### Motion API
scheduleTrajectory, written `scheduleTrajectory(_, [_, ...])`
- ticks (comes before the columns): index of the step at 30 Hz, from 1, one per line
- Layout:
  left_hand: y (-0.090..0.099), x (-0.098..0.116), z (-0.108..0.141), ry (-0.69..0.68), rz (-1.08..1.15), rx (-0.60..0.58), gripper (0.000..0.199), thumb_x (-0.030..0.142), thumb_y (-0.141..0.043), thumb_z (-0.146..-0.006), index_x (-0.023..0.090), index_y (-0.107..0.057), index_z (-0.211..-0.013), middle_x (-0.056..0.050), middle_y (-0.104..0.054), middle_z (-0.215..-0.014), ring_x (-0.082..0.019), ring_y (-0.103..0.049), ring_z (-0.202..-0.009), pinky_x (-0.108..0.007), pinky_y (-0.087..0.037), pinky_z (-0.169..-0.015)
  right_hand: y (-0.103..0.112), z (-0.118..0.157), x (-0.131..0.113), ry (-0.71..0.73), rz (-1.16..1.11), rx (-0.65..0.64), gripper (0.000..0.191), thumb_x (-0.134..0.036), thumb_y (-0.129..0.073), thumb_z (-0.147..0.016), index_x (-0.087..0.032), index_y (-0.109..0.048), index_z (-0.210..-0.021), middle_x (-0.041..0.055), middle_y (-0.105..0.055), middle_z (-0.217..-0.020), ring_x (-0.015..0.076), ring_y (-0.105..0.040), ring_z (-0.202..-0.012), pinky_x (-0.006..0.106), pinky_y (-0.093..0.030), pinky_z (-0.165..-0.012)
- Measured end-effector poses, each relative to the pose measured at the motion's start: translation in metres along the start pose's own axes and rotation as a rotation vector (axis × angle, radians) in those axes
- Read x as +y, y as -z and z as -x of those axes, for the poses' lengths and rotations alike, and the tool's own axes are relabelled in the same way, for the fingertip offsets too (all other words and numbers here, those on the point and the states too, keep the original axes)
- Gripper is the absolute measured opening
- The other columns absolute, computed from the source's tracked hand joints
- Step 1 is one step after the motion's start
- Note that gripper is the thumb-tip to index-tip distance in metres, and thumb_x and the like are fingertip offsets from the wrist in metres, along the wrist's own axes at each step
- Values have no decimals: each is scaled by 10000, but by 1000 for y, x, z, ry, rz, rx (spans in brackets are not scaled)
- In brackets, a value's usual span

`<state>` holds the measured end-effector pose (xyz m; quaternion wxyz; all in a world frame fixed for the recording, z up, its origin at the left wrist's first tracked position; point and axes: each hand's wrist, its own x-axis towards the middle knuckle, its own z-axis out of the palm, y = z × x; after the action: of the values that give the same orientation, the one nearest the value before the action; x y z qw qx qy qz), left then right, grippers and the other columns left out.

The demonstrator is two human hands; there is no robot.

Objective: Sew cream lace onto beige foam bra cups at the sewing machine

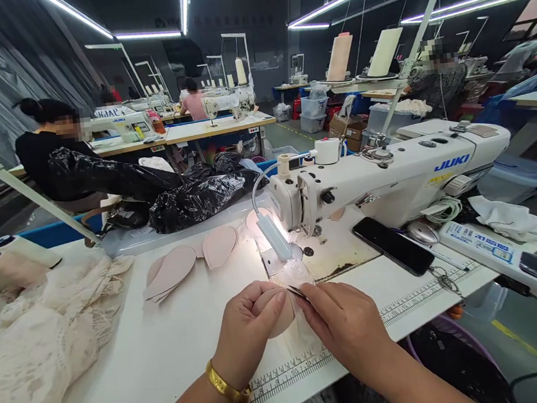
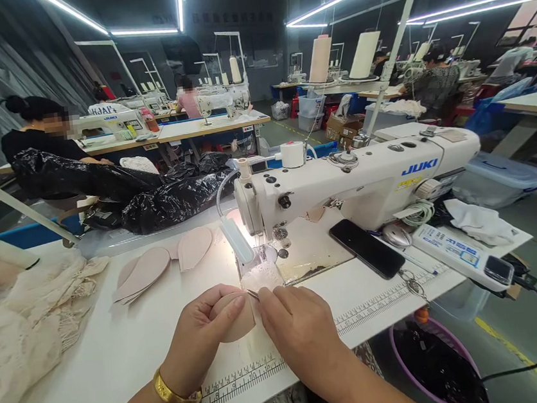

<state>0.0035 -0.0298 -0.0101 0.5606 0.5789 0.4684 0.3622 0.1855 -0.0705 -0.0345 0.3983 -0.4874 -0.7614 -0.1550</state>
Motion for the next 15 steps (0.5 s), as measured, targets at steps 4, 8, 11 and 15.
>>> scheduleTrajectory(4, [0,0,0,1,-22,-2,303,494,-703,-846,194,-746,-850,-31,-719,-829,-182,-619,-779,-273,-510,-711,-1,1,1,30,20,-18,162,-77,-579,-972,-139,-629,-1113,-4,-585,-677,164,-460,-595,323,-331,-582])
scheduleTrajectory(8, [0,0,0,-4,-40,4,299,489,-704,-836,194,-751,-837,-33,-723,-825,-189,-620,-783,-277,-507,-710,2,1,3,91,55,-77,196,-51,-526,-992,-129,-636,-1134,2,-582,-693,168,-461,-623,332,-328,-606])
scheduleTrajectory(11, [0,1,-1,-7,-57,9,297,487,-707,-828,193,-749,-829,-34,-722,-822,-193,-619,-784,-280,-506,-712,5,-2,5,131,62,-112,219,-51,-481,-1009,-116,-635,-1150,15,-607,-722,171,-487,-643,335,-337,-621])
scheduleTrajectory(15, [0,-1,-2,6,-69,1,306,497,-703,-831,195,-750,-834,-38,-723,-829,-197,-621,-790,-283,-508,-716,6,-3,7,154,61,-129,220,-47,-473,-1004,-116,-635,-1136,12,-611,-715,169,-511,-640,331,-354,-623])
